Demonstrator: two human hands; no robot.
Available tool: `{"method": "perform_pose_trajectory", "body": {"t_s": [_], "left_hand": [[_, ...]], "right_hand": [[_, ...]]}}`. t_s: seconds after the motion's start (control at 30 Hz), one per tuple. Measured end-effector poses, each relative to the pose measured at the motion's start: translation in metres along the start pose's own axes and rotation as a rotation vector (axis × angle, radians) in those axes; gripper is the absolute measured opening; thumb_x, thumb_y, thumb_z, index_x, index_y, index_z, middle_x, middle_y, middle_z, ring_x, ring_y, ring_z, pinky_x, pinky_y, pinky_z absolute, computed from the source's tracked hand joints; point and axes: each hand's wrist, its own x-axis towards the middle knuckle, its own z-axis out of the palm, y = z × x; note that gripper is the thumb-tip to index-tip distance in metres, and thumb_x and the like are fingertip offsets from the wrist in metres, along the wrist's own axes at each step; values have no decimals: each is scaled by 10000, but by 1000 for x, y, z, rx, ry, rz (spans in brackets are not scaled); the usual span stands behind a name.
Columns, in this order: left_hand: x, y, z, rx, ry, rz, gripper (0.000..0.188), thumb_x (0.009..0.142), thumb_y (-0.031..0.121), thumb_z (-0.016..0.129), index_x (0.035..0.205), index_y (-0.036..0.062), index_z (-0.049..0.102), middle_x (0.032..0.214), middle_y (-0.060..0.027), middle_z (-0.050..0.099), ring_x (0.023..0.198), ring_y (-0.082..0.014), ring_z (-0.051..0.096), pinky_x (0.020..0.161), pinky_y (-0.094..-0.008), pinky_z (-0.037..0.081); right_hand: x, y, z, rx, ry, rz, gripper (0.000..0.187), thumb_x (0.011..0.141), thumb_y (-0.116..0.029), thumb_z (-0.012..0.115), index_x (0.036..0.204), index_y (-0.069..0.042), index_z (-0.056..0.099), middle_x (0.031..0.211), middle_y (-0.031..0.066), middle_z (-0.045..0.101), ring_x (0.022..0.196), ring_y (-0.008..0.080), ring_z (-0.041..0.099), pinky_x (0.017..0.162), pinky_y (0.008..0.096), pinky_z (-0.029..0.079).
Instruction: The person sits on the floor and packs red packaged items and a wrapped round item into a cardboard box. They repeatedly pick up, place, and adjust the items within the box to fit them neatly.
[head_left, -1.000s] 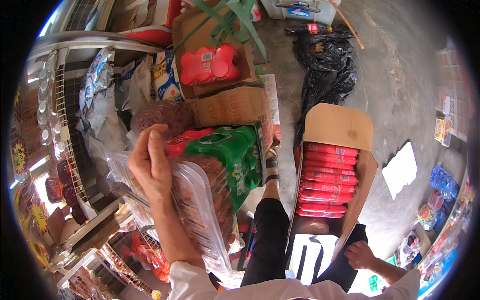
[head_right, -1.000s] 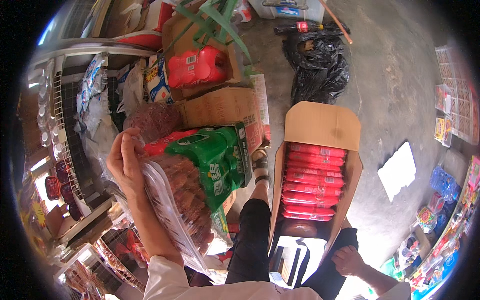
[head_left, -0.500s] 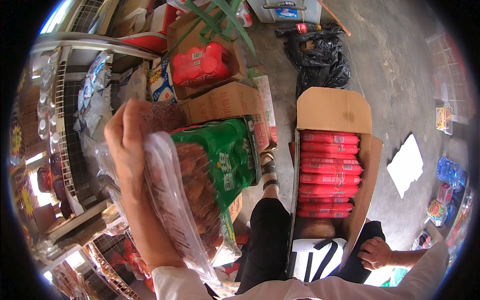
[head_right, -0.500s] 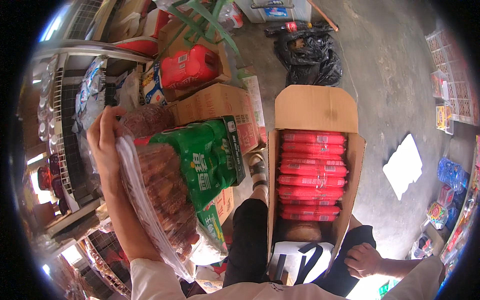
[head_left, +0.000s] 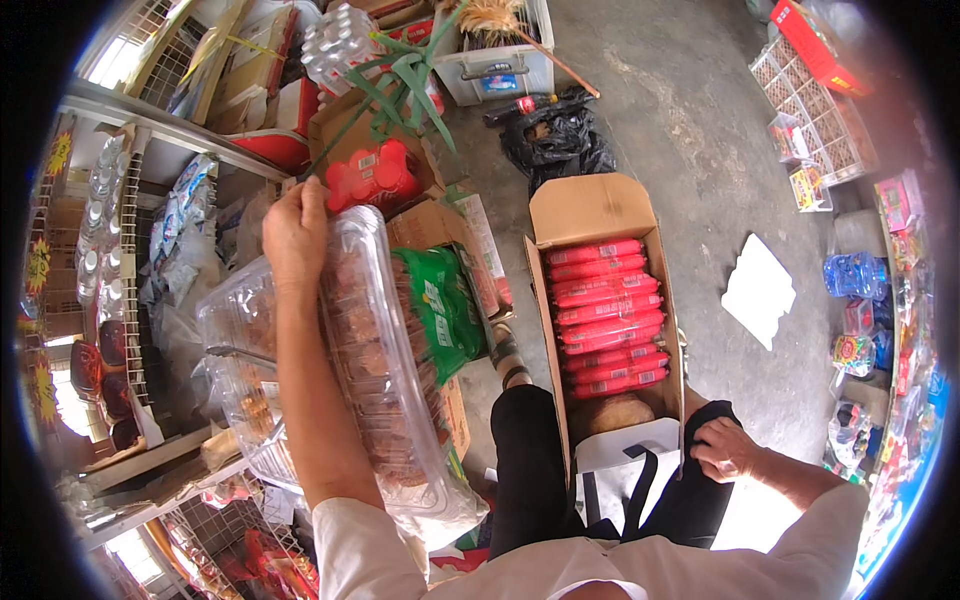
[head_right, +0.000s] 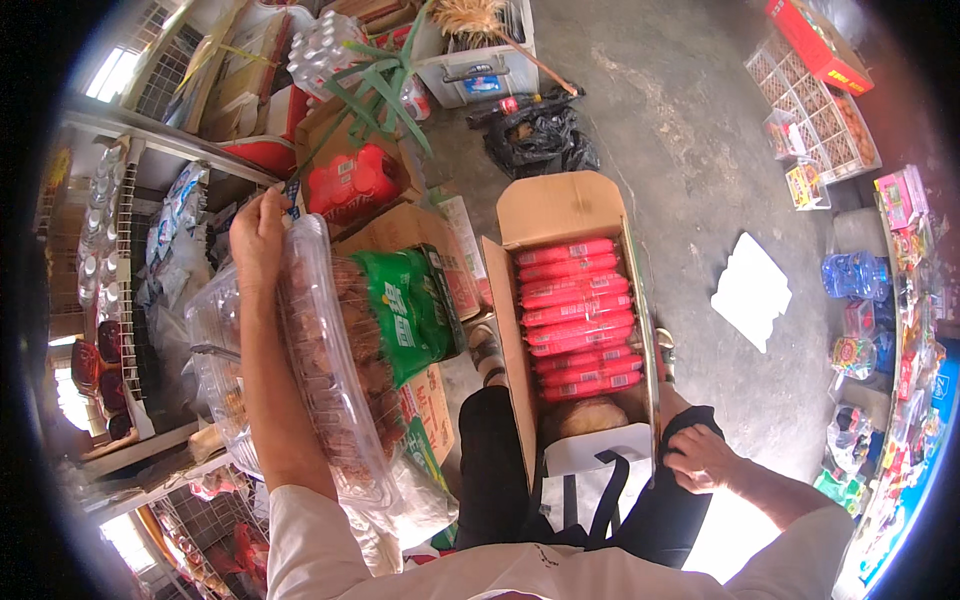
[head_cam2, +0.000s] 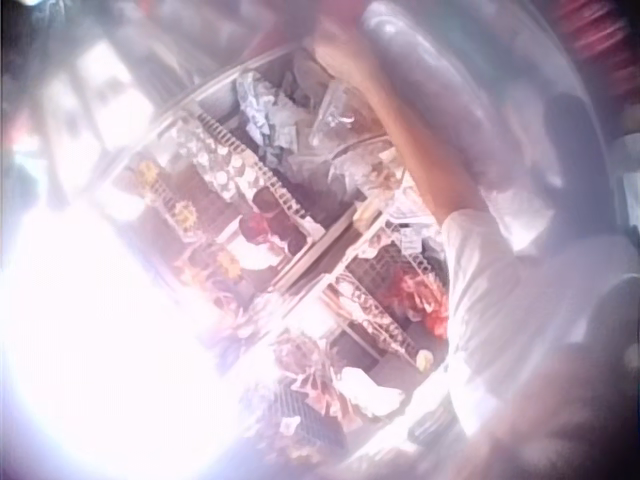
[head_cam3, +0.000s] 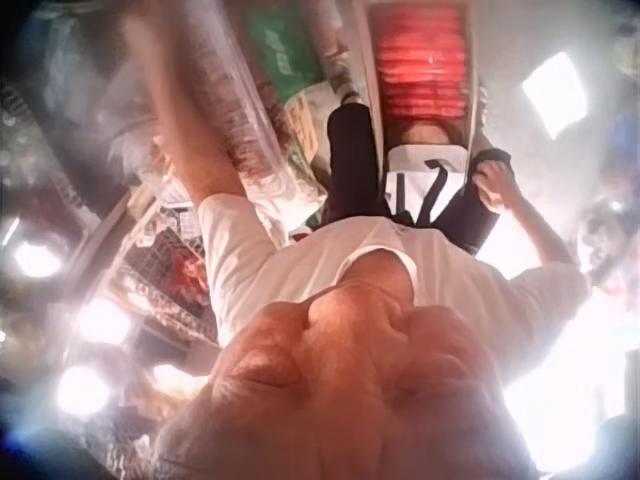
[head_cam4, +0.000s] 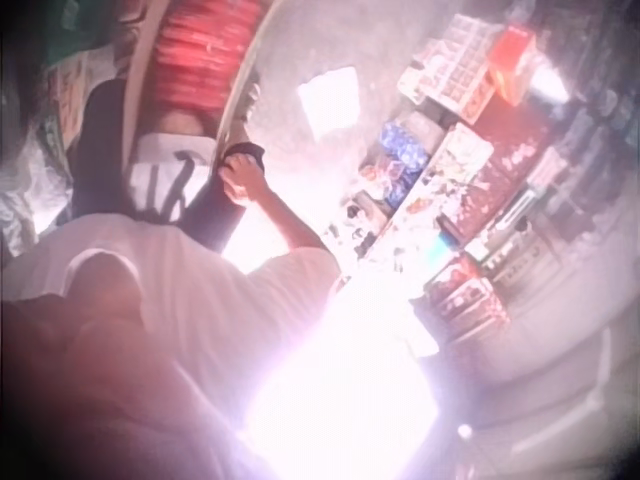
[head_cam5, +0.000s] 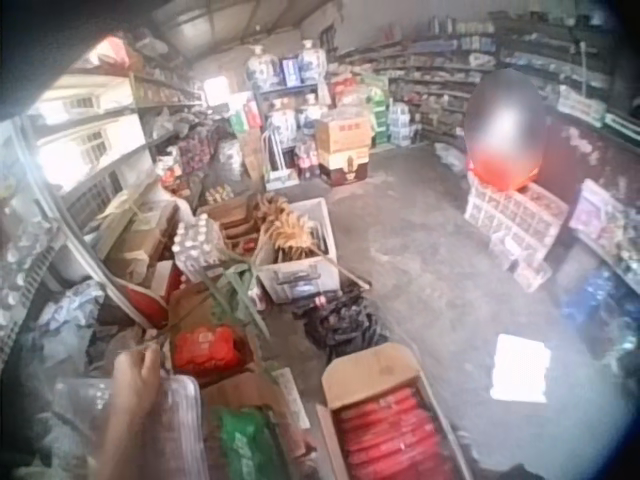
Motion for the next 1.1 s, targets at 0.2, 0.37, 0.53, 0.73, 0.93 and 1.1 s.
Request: {"method": "perform_pose_trajectory", "body": {"t_s": [0.2, 0.37, 0.53, 0.73, 0.93, 1.1], "left_hand": [[-8, 5, -4, 63, 84, 36, 397, 885, 365, 463, 832, 14, 640, 695, -225, 583, 683, -396, 577, 627, -424, 443], [-16, 18, -8, -81, -15, -96, 358, 893, 281, 465, 816, -31, 624, 594, -172, 540, 555, -240, 554, 560, -340, 426], [-35, 34, -19, -124, -55, -165, 251, 888, 170, 476, 826, -29, 616, 581, -136, 525, 529, -161, 517, 519, -290, 404], [-33, 40, -21, -110, -48, -52, 114, 838, 88, 532, 813, 10, 612, 607, -144, 550, 536, -287, 562, 512, -345, 433], [-29, 29, -18, -98, -32, 76, 86, 778, 89, 573, 815, 19, 605, 593, -124, 553, 501, -284, 546, 490, -368, 438], [-26, 26, -23, -104, -114, 119, 167, 734, 112, 600, 861, 4, 595, 554, -79, 504, 437, -230, 483, 432, -343, 375]], "right_hand": [[187, 31, -96, -109, 651, -213, 272, 630, 0, 594, 902, 0, 586, 894, 147, 553, 801, 325, 541, 665, 398, 447], [426, 39, -140, -306, 597, -279, 188, 708, -66, 587, 879, -55, 509, 858, 128, 549, 794, 281, 576, 630, 412, 453], [558, 37, -104, 371, 215, 363, 392, 760, -188, 638, 1058, -2, 463, 1027, 230, 560, 990, 378, 544, 808, 449, 452], [594, 46, -71, 312, 265, 367, 802, 736, -239, 691, 1348, -32, 217, 1055, 258, 546, 1002, 404, 537, 841, 461, 445], [636, 49, -67, 193, 348, 381, 932, 725, -224, 699, 1418, -79, 92, 1070, 272, 506, 996, 438, 508, 826, 488, 442], [661, 59, -53, 276, 303, 486, 1017, 687, -198, 728, 1431, -139, 38, 1082, 271, 472, 1013, 441, 496, 828, 488, 445]]}}
